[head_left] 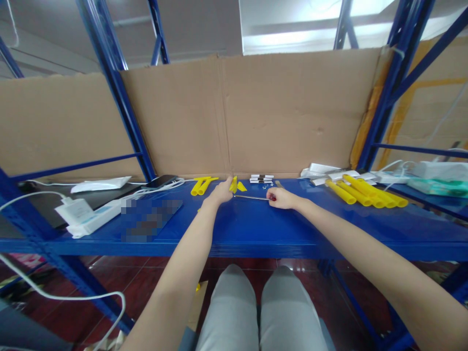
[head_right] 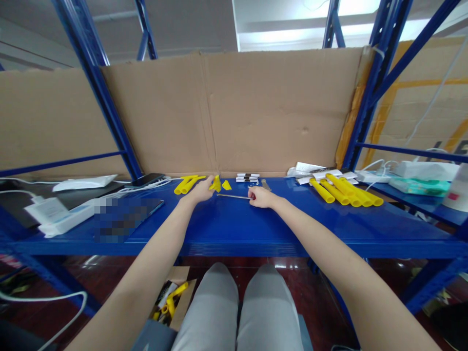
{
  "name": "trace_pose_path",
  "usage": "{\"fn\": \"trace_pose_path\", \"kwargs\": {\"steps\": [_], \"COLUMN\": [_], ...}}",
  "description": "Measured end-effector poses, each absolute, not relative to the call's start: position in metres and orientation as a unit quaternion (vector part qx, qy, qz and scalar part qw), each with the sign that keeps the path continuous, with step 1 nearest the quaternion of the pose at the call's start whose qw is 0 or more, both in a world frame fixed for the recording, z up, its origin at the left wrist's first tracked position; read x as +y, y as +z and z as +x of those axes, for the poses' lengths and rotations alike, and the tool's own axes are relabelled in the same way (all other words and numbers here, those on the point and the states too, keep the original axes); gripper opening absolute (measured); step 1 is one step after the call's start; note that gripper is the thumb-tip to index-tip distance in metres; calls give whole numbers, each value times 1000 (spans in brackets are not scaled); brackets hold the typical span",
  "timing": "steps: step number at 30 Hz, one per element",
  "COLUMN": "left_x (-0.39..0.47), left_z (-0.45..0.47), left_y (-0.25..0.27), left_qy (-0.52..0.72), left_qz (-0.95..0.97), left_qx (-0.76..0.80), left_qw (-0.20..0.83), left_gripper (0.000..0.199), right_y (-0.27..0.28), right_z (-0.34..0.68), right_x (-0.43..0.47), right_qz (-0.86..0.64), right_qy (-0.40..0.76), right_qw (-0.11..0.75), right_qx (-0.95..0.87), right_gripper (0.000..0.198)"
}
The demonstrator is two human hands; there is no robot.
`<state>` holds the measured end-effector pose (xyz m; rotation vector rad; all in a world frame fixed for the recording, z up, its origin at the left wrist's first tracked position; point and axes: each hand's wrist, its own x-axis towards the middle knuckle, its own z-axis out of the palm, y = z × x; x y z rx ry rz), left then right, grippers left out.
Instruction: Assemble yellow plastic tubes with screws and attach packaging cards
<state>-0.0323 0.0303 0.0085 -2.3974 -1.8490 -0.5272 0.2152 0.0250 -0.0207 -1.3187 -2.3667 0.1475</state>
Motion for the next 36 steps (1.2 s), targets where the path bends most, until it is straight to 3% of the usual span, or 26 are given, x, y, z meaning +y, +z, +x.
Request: {"fn": "trace_pose_path", "kwargs": {"steps": [8,14,21,36], "left_x": [31,31,33,34], "left_z": [-33,-33,-33,-31], "left_y": [7,9,7,7], "left_qy": [-166,-173,-194,-235], "left_qz": [-778,-777,-769,-760], "left_qx": [-605,-604,-609,-603], "left_qw": [39,24,4,-66], "left_gripper": [52,50,46,38], "right_y": [-19,-14,-6,-8], "right_z": [244,241,239,236], "right_x": [18,-1,-20,-20], "right_qz": [-503,-558,-584,-556], "right_qy": [74,-62,-107,-101], "right_qw": [178,125,182,163], "right_qx": [-843,-818,-784,-809], "right_gripper": [18,16,27,21]}}
